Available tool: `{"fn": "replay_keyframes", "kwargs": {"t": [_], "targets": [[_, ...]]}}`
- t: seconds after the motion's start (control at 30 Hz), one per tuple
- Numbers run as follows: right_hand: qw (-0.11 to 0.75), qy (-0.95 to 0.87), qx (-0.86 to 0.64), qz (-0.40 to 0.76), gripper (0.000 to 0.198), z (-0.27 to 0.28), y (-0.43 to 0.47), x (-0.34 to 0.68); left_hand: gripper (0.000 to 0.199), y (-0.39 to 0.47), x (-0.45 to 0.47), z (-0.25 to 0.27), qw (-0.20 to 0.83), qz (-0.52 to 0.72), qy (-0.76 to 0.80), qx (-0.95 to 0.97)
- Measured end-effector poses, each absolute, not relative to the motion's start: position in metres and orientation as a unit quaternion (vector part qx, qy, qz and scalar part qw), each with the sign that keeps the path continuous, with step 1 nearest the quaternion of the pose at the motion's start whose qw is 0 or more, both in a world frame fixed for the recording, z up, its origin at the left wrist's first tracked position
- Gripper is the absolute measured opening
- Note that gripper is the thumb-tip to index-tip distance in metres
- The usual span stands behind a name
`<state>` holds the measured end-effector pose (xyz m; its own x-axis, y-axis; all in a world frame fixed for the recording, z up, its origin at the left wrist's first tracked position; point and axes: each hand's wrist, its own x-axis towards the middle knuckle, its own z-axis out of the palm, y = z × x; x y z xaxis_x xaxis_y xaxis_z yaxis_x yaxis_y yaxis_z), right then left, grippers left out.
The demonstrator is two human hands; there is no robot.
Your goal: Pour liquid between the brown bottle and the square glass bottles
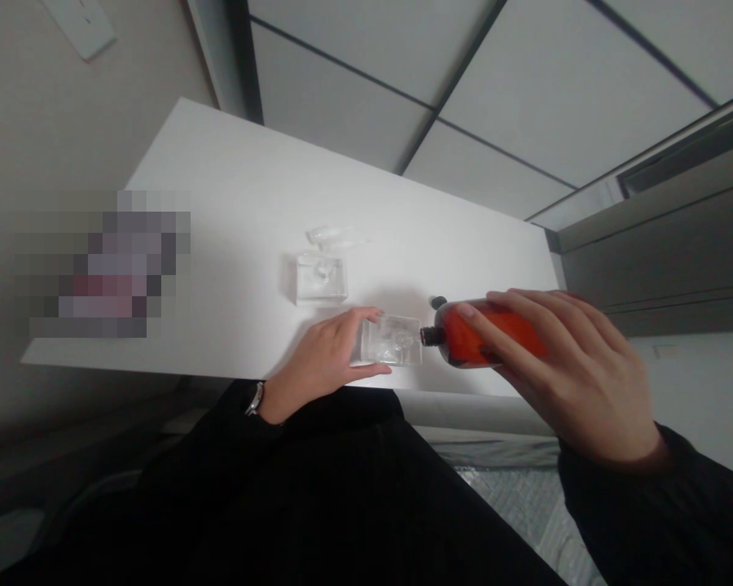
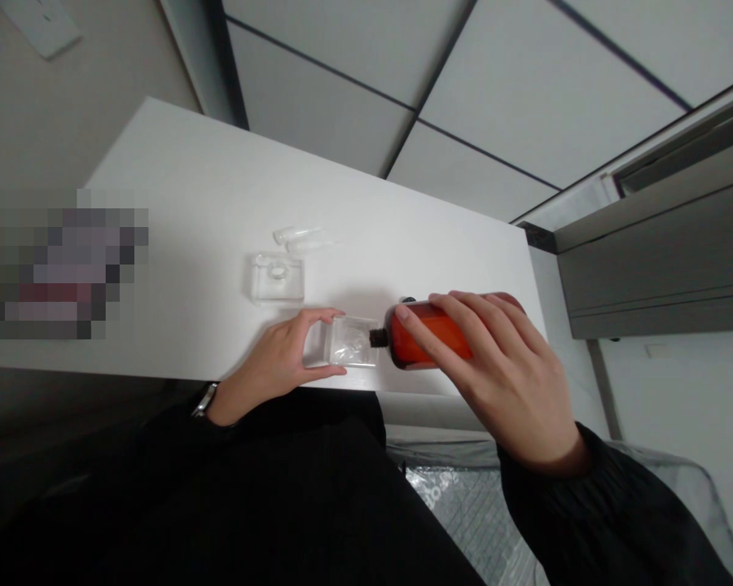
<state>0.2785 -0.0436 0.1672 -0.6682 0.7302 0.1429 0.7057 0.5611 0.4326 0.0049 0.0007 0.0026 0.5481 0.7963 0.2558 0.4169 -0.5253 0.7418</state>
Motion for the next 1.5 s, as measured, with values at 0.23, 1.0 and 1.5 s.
{"fn": "replay_keyframes", "kwargs": {"t": [0.23, 1.0, 1.5], "targets": [[0.021, 0.888, 0.395, 0.236, 0.089, 0.1691, -0.0421, 0.2772, 0.074, 0.0013, 0.0057, 0.0036, 0.321, 0.296, 0.372, 0.819], [0.046, 0.884, 0.405, 0.229, 0.098, 0.1739, -0.0425, 0.274, 0.07, 0.0011, 0.0048, 0.0011, 0.34, 0.294, 0.377, 0.81], [0.053, 0.883, 0.411, 0.22, 0.103, 0.1761, -0.043, 0.2708, 0.072, 0.0013, 0.005, 0.0026, 0.344, 0.288, 0.38, 0.809]]}}
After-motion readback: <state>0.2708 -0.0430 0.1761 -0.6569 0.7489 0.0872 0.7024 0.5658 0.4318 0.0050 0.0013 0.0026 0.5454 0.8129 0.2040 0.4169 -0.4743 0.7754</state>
